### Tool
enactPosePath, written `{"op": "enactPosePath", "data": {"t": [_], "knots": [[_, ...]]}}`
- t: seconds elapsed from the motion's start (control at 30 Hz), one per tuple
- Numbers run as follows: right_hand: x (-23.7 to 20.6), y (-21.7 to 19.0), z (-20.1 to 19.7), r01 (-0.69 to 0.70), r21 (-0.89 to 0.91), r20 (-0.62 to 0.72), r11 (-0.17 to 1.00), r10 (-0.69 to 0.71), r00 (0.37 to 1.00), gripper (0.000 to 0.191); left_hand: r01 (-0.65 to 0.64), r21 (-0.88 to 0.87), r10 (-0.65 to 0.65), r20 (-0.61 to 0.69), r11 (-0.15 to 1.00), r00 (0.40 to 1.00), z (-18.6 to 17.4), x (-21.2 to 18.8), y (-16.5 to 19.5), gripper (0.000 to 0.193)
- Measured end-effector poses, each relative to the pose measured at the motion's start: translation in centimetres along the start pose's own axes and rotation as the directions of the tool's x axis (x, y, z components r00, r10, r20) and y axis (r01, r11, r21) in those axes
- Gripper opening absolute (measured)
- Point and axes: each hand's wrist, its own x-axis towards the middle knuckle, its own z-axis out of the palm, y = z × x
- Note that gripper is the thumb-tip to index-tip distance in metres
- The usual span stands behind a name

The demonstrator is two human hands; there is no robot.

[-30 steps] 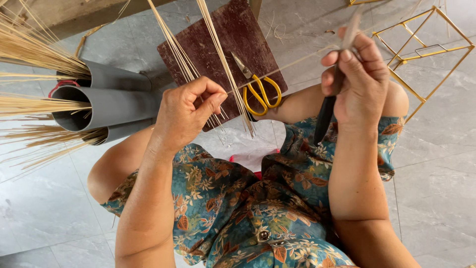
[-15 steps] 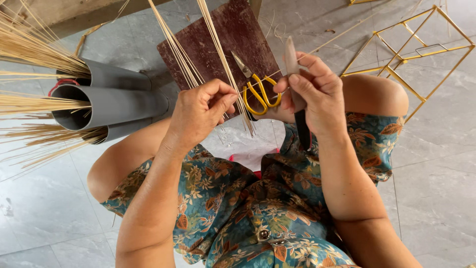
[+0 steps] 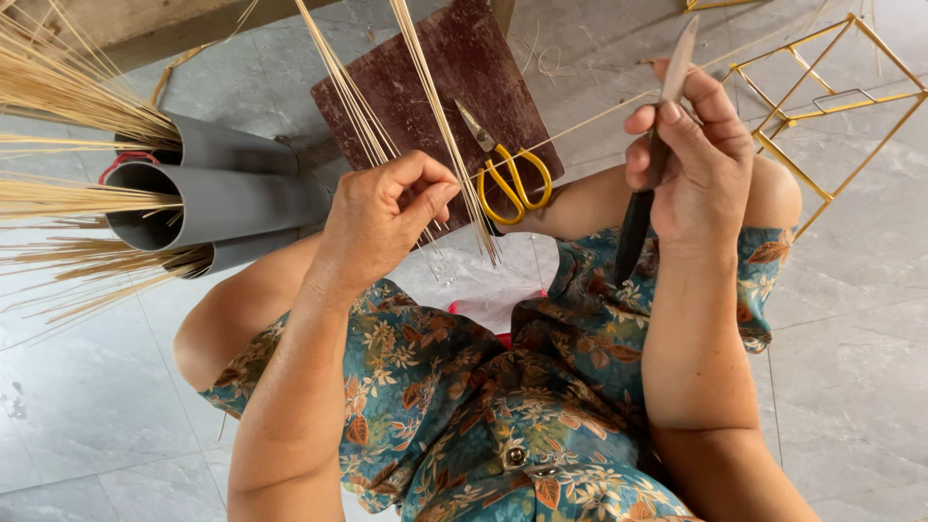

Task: The person sits on the floor and uses a knife to shave thin strips from bamboo sticks. They hold each stick with one hand and draw the knife along its length, producing fine shavings that fall away. The process is repeated on multiple sticks.

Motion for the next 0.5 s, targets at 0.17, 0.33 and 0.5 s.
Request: {"op": "enactPosePath", "data": {"t": [0.17, 0.33, 0.5], "knots": [[-2.0, 3.0, 3.5, -0.210, -0.204, 0.087, 0.956, 0.231, 0.969, 0.043, -0.014, -0.066, 0.015, 0.027, 0.998, 1.000, 2.1, 0.5, -0.2, 0.009], [-2.3, 3.6, 4.9, -0.153, -0.224, 0.217, 0.963, 0.202, 0.955, 0.034, 0.116, -0.044, -0.113, 0.058, 0.992, 0.992, 1.7, 0.6, -0.4, 0.012], [-1.8, 2.5, 4.7, -0.145, -0.223, 0.162, 0.964, 0.184, 0.970, 0.032, 0.101, 0.009, -0.102, 0.047, 0.995, 0.994, 1.0, 0.5, -0.5, 0.011]]}}
